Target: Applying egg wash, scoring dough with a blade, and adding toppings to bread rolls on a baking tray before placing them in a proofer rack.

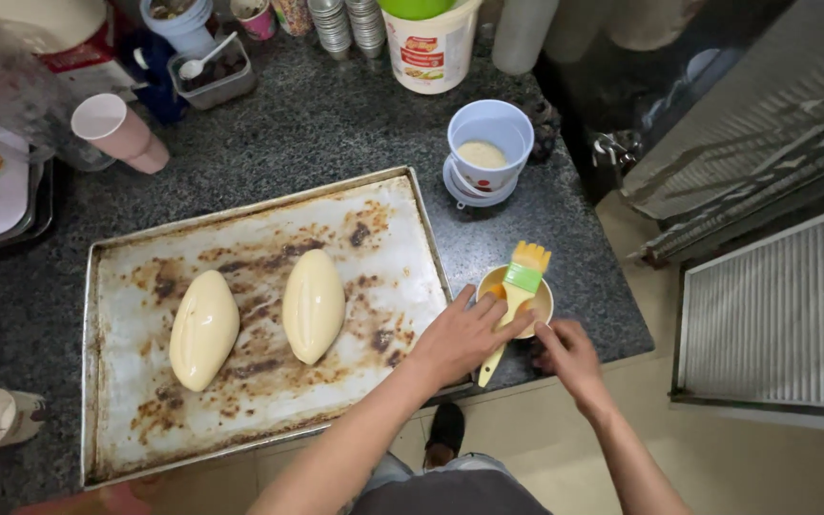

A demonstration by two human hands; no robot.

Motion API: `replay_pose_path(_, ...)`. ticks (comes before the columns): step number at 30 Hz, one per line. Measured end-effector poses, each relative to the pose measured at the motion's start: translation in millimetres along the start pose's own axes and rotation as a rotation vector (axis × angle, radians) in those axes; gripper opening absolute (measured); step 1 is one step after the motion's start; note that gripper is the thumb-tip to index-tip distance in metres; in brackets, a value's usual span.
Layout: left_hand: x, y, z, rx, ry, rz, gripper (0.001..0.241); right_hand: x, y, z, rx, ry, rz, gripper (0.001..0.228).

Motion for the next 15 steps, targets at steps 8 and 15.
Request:
replay_pose_path(8,90.0,-50.5,22.1,0.180,-0.075,-0.104,0.056,56.1,22.7,28.4,0.217,-0.425,-0.380,0.040)
replay_pose_path(15,253.4,-209.4,79.0,0.705,-0.026,-0.489,0.058,-32.1,-23.1,224.7,0.491,-0.059,-0.204,0.020)
Point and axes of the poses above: each hand's wrist, its own y-axis towards the middle knuckle, its own x-axis out of the back of the hand, z = x × y, the point moved 10 cm from there along y, towards the middle knuckle, and after that the axes turned 14 degrees about -y, right-handed, at the moved point
